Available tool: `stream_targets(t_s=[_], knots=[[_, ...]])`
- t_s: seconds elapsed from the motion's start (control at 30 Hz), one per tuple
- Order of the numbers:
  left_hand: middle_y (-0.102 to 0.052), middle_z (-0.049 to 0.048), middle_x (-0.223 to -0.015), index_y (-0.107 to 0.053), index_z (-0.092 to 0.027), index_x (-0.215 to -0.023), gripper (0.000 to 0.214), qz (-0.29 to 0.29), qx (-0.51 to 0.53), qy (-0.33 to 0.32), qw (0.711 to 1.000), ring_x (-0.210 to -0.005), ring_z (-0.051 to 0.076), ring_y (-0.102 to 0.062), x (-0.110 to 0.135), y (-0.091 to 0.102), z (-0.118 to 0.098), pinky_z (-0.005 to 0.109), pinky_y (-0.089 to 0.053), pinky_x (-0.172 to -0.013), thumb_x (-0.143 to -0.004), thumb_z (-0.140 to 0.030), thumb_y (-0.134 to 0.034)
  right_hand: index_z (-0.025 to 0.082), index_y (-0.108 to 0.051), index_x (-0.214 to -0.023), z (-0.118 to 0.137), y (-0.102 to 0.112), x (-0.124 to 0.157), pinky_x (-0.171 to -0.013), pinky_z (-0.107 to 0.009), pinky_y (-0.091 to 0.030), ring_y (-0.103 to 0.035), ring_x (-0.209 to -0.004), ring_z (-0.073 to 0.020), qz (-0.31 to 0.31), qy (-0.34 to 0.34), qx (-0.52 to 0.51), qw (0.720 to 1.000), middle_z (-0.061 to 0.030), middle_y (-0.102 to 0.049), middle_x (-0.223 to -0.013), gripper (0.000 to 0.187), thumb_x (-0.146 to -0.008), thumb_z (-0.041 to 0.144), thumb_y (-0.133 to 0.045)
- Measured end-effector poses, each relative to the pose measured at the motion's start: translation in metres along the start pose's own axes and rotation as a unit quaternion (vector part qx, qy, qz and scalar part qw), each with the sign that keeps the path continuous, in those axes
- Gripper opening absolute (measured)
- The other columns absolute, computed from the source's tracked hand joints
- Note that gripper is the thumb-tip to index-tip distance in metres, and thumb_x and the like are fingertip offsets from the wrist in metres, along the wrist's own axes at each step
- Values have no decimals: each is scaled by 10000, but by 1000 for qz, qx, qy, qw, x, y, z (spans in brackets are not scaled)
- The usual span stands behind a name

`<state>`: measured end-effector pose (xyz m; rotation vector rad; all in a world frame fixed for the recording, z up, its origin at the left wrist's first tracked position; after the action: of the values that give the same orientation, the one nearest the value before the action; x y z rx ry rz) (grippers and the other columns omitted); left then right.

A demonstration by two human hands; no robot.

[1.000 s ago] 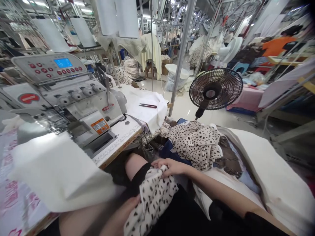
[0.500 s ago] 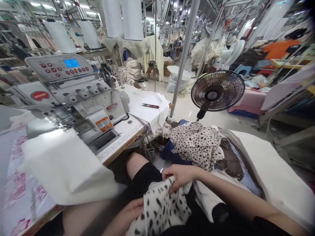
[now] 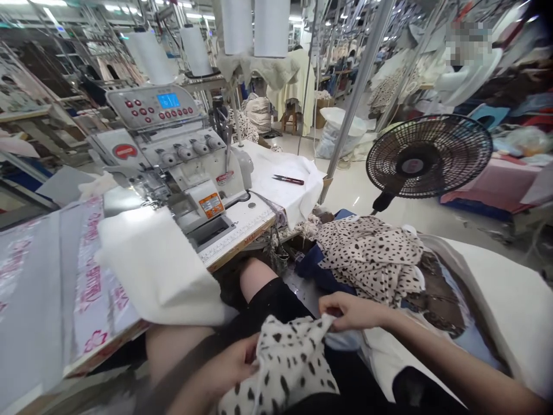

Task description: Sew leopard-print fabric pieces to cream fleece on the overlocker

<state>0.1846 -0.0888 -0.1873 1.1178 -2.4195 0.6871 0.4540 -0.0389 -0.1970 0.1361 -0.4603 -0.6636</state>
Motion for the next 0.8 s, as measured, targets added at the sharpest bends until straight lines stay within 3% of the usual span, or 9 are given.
stream_targets(t_s=[0.13, 0.23, 0.3, 0.37, 0.43, 0.5, 0.6, 0.7, 0.8], knots=[[-616, 27, -895, -621, -155, -910, 273, -94, -244, -70, 963, -869, 189, -553, -3, 3, -34, 306, -411, -827, -655, -114, -531, 170, -407, -685, 23, 17, 3, -794, -267, -413, -535, -961, -183, -75, 69, -17, 995, -58, -581, -1040, 155, -656, 84, -533], [-553, 42, -882, -591, -166, -856, 200, -286, -420, -239, 827, -831, 172, -522, 7, 2, -72, 288, -415, -747, -726, -106, -451, 188, -385, -706, 48, 38, 13, -823, -335, -428, -534, -1019, -207, -220, 138, 45, 965, -76, -580, -1085, 166, -703, 67, -497], [-521, 50, -931, -575, -184, -942, 273, -364, -482, -380, 701, -867, 163, -505, 18, -2, -93, 282, -406, -774, -733, -66, -446, 197, -411, -719, 67, 50, 26, -849, -384, -420, -517, -1051, -227, -380, 222, 142, 886, -71, -573, -1104, 165, -716, 68, -513], [-506, 51, -971, -559, -207, -1027, 372, -404, -501, -484, 593, -901, 158, -493, 27, -5, -104, 276, -396, -807, -712, -26, -479, 209, -461, -730, 79, 53, 39, -918, -440, -371, -465, -1120, -255, -520, 307, 247, 758, -54, -550, -1154, 178, -694, 61, -555], [-509, 53, -988, -565, -217, -1034, 417, -404, -504, -528, 551, -919, 164, -487, 25, -1, -98, 284, -388, -826, -684, -1, -498, 222, -516, -742, 78, 45, 44, -969, -473, -320, -405, -1178, -275, -584, 355, 328, 652, -31, -526, -1203, 213, -660, 38, -585], [-530, 57, -998, -598, -216, -965, 376, -380, -494, -495, 605, -940, 181, -486, 10, 12, -76, 311, -387, -840, -677, -4, -479, 233, -559, -771, 61, 28, 37, -980, -479, -311, -379, -1203, -272, -553, 357, 383, 648, -23, -519, -1230, 238, -665, 20, -566], [-581, 56, -965, -631, -207, -766, 322, -334, -429, -309, 781, -955, 199, -500, -19, 37, -18, 344, -405, -845, -686, -11, -389, 233, -587, -839, 13, -10, 14, -998, -495, -290, -408, -1196, -251, -347, 315, 411, 782, -42, -566, -1186, 289, -704, 9, -464], [-603, 71, -964, -632, -191, -736, 364, -335, -392, -226, 826, -948, 207, -528, -30, 48, 31, 376, -419, -853, -654, 3, -335, 224, -568, -926, -32, -42, 0, -987, -463, -329, -462, -1148, -214, -233, 257, 320, 881, -65, -568, -1175, 345, -722, 8, -392], [-575, 78, -1053, -627, -197, -868, 326, -377, -334, -203, 840, -1020, 214, -507, -29, 51, 46, 394, -375, -929, -703, -67, -377, 215, -514, -1047, -59, -44, -10, -960, -415, -376, -442, -1158, -204, -322, 144, 161, 922, -97, -495, -1232, 337, -765, 77, -393]])
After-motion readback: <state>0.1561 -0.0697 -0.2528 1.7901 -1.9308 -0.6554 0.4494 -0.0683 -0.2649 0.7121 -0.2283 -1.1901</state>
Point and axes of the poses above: each hand's wrist, its own x-axis away from the middle knuckle, its own y-axis out of the back of the hand, z = x × y, the point moved 2 cm from there along -x, towards the middle knuckle
